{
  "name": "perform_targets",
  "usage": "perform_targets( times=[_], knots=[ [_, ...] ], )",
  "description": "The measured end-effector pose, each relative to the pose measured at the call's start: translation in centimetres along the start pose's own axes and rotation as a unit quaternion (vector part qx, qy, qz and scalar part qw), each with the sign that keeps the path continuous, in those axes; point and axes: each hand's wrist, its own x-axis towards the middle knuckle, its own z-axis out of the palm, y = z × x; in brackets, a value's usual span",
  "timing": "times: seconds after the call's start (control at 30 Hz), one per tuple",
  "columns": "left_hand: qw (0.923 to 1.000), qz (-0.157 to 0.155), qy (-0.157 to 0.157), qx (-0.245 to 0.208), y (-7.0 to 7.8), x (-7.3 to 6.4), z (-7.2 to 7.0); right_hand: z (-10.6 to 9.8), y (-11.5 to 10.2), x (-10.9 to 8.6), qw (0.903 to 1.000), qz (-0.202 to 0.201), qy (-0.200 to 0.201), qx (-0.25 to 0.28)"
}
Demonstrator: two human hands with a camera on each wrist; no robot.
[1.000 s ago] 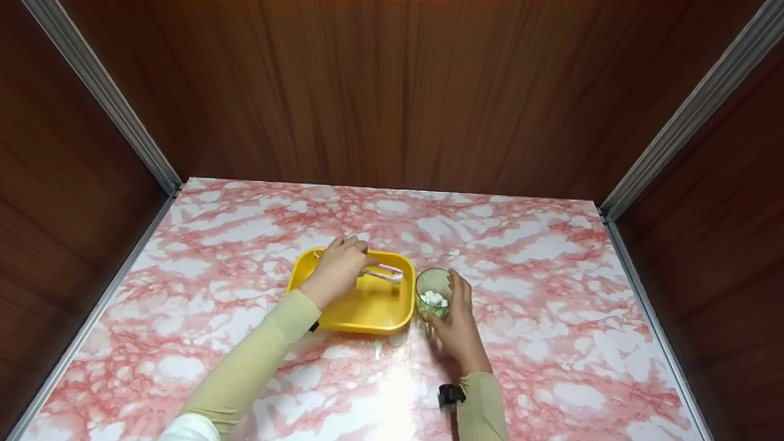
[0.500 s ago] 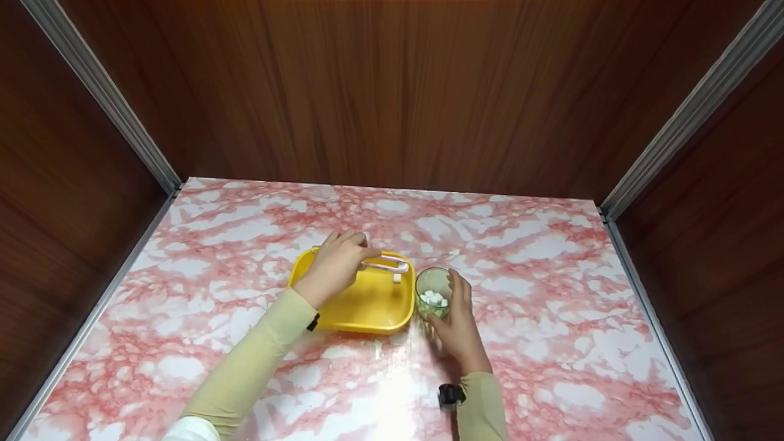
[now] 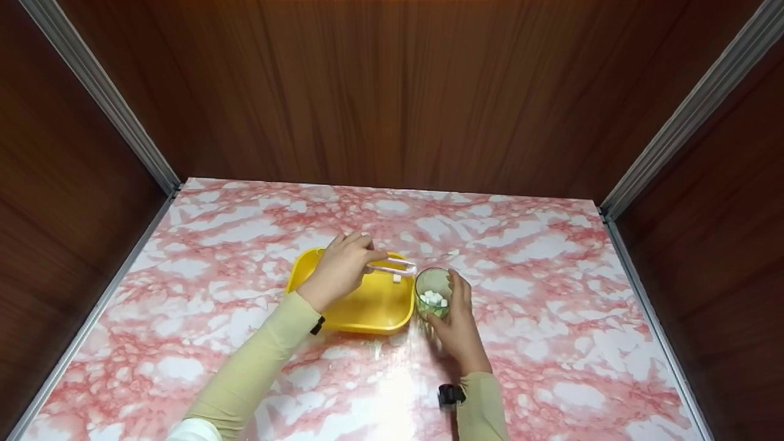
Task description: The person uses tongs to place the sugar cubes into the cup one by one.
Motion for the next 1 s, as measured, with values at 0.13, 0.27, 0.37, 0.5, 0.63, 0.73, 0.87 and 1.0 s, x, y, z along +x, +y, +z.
perform_targets(
  times=[0.13,0.27,0.37,0.5,0.63,0.73,0.87,1.0],
  knots=[
    [1.0000,0.004,-0.001,0.001,0.3,0.1,-0.1,0.0,0.0,0.0,1.0000,0.001,-0.002,0.002],
    [0.9999,0.002,-0.009,-0.006,0.7,0.3,-0.1,-0.1,-0.1,0.0,1.0000,0.000,-0.004,-0.003],
    [0.9999,0.005,-0.014,-0.007,1.0,0.4,-0.1,-0.2,-1.1,-0.2,1.0000,0.004,-0.008,0.002],
    [0.9998,0.013,-0.016,-0.003,1.5,0.5,-0.1,-0.1,-1.0,-0.2,0.9998,0.016,-0.010,0.003],
    [0.9997,0.018,-0.016,0.001,1.7,0.5,0.0,0.0,0.1,0.1,0.9998,0.017,-0.007,-0.003],
    [0.9997,0.020,-0.013,0.005,1.9,0.5,0.0,0.0,0.2,0.1,1.0000,0.008,-0.004,-0.002],
    [0.9995,0.027,-0.007,0.012,2.1,0.5,-0.1,0.0,0.3,0.2,1.0000,-0.003,0.003,0.003],
    [0.9994,0.032,-0.012,0.010,2.3,0.5,0.0,0.0,0.3,0.1,1.0000,-0.002,0.004,-0.003]
  ],
)
